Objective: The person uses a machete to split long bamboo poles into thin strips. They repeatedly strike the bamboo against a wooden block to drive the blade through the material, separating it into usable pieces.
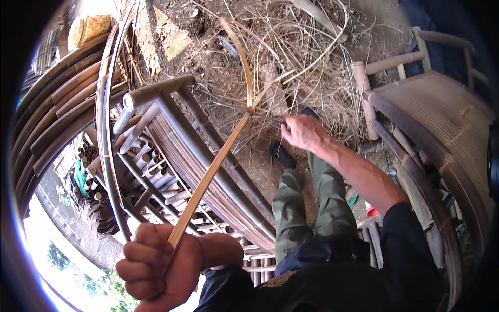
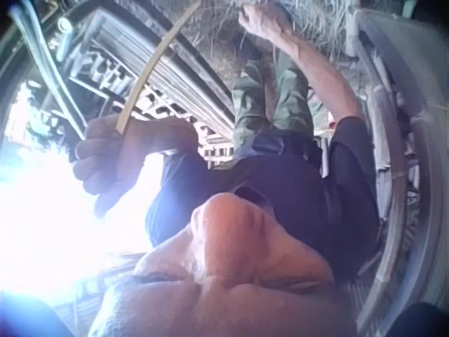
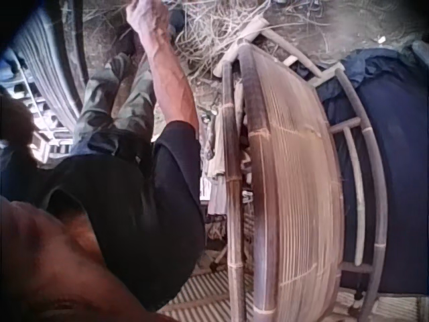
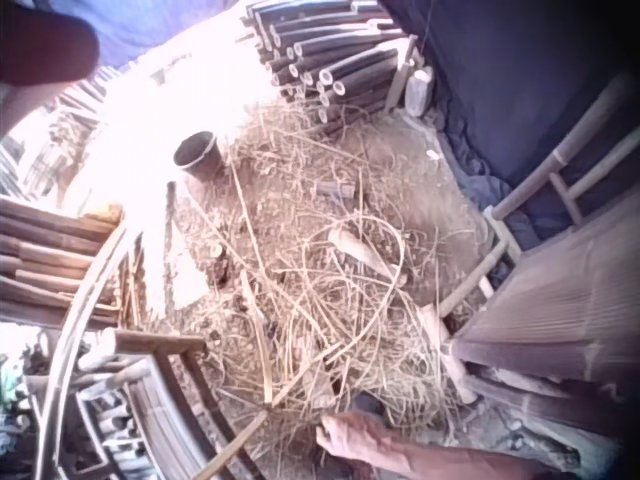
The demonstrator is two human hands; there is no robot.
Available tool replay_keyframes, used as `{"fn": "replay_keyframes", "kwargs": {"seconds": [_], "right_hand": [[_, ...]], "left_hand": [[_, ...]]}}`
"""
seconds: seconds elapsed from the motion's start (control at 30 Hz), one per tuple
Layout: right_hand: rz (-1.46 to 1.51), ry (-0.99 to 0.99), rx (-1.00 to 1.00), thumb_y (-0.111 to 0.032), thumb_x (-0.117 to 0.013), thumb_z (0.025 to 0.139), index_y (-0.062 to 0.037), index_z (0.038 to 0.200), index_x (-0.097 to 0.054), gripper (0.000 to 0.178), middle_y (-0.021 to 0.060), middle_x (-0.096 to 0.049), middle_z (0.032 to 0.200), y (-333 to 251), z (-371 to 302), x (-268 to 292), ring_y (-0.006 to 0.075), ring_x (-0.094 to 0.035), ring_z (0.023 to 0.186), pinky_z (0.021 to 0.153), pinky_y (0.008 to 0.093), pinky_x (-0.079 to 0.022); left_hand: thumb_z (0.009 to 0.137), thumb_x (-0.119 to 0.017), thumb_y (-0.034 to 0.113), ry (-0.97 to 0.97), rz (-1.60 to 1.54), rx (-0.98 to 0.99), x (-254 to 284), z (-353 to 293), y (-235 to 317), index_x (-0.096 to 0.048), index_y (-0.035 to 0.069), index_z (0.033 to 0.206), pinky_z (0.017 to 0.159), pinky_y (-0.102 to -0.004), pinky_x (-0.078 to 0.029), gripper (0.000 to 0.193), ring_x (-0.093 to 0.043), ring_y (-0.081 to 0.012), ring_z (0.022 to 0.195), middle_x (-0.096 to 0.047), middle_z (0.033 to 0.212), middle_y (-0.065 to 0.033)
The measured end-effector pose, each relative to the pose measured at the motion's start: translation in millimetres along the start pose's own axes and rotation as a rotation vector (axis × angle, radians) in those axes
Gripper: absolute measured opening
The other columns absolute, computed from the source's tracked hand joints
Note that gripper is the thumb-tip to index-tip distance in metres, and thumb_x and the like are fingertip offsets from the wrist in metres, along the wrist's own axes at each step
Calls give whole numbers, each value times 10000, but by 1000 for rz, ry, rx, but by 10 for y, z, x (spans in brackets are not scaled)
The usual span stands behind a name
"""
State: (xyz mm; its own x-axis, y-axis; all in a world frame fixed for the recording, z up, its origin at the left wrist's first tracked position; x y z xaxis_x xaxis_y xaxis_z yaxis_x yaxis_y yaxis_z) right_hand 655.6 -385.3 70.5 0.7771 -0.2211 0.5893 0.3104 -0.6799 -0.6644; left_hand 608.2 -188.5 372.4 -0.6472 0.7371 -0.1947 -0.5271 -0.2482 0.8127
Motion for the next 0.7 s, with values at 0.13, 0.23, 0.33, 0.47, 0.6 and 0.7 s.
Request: {"fn": "replay_keyframes", "kwargs": {"seconds": [0.13, 0.23, 0.33, 0.47, 0.6, 0.7], "right_hand": [[97, -53, 24, -288, -550, 903, -45, 751, -558, 287, 69, -538, 530, 79, 97, -45, 203, -523, 436, 444, 350, -498], [190, -174, 32, -235, -536, 954, -39, 774, -523, 266, -11, -461, 547, -373, 49, 399, 68, -391, 406, 329, 237, -387], [365, 195, 395, -165, -635, 861, -52, 846, -606, 118, 65, -589, 633, -889, 28, 523, 160, -564, 472, 403, 308, -480], [183, 191, 275, -129, -618, 848, -69, 789, -561, 102, 34, -546, 598, -294, 389, 85, 142, -533, 468, 402, 285, -471], [85, -32, 171, -216, -590, 899, -76, 789, -547, 183, 31, -530, 584, -195, 438, 1, 128, -525, 463, 374, 287, -447], [309, 263, 502, -183, -636, 852, -79, 801, -584, 126, 34, -539, 617, -632, 258, 423, 134, -562, 509, 387, 305, -461]], "left_hand": [[960, -310, 598, 124, 39, -46, -63, -89, -182, -287, 152, 596, 427, -233, -198, 576, -246, -94, 485, -276, 621, 25], [958, -273, 626, -64, 68, -31, 47, -402, -777, -313, 134, 636, 412, -233, -226, 590, -279, -100, 479, -303, 651, 6], [962, -294, 612, -7, 52, -56, -26, -578, -985, -311, 134, 634, 413, -225, -213, 579, -276, -102, 481, -303, 657, 0], [990, -300, 537, -44, 14, -42, -101, -519, -975, -262, 158, 604, 438, -212, -200, 543, -271, -94, 512, -280, 644, 17], [991, -320, 489, 14, 61, 4, -94, -511, -1008, -217, 177, 562, 446, -216, -177, 540, -244, -76, 503, -254, 627, 40], [986, -337, 460, 29, 69, 15, -111, -517, -1006, -224, 182, 553, 462, -216, -196, 527, -239, -71, 506, -248, 627, 48]]}}
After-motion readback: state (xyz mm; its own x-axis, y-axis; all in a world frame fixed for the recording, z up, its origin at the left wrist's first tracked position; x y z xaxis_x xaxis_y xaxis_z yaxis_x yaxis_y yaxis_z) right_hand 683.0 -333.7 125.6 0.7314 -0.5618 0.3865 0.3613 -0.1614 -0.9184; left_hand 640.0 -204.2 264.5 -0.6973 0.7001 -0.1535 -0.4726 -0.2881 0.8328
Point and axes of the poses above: each hand's wrist, its own z-axis towards the middle knuckle, its own x-axis out of the back of the hand, y = z × x, the point moved 2 cm from there along z, towards the middle knuckle
